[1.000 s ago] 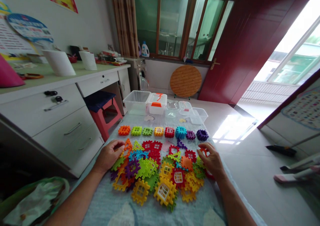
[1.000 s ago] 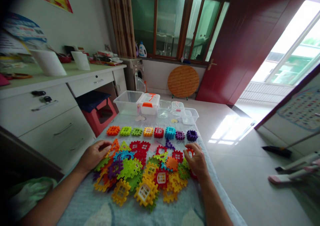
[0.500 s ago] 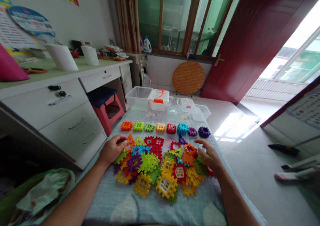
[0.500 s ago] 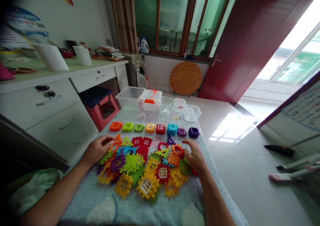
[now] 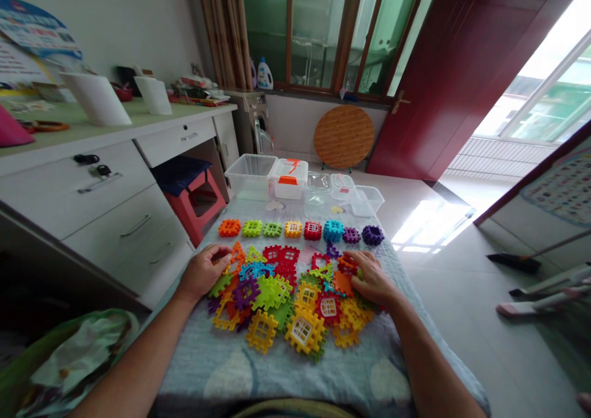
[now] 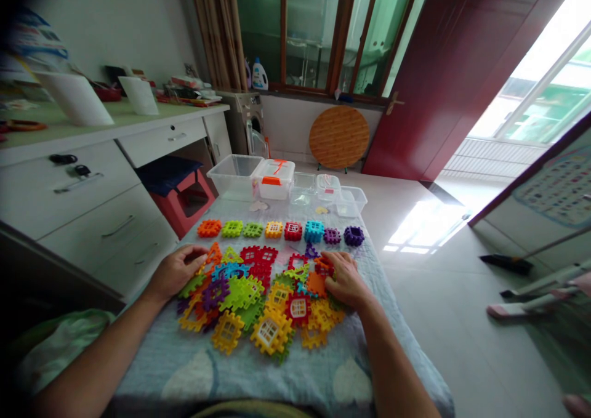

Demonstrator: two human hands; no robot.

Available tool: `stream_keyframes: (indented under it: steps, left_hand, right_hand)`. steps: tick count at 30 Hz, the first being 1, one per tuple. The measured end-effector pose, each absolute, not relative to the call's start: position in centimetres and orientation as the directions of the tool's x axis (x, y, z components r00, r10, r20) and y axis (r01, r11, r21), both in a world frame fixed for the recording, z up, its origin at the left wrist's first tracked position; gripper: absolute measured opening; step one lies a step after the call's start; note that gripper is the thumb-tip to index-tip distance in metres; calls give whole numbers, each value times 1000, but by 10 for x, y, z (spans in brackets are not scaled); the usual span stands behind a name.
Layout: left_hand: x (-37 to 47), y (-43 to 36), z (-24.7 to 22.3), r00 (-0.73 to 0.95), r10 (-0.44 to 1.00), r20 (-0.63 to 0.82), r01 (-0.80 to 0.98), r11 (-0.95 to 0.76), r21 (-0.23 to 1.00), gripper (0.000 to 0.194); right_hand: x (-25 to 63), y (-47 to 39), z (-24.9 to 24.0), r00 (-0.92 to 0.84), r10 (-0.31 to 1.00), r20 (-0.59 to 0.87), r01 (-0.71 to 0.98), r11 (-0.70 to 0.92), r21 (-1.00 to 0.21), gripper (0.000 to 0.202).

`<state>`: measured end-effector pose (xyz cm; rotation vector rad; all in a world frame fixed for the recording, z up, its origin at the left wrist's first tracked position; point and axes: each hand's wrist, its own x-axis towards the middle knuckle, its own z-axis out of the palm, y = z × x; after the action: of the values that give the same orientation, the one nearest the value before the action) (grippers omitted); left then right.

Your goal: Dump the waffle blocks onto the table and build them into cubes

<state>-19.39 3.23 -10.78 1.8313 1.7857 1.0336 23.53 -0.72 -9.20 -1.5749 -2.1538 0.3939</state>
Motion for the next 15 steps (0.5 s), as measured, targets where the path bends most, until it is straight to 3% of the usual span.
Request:
stream_keyframes:
  steps: [6,15]
  left_hand:
    - [-193,32,-108,-83,967,239,681,-120,722,35]
    - [-195,32,-111,-73,965,250,677,-137,723,33]
  right_hand:
    - [237,-2,-96,-239,928,287,828,349,-439,24]
    - [222,-10,-88,-129,889,440,818,346,-459,29]
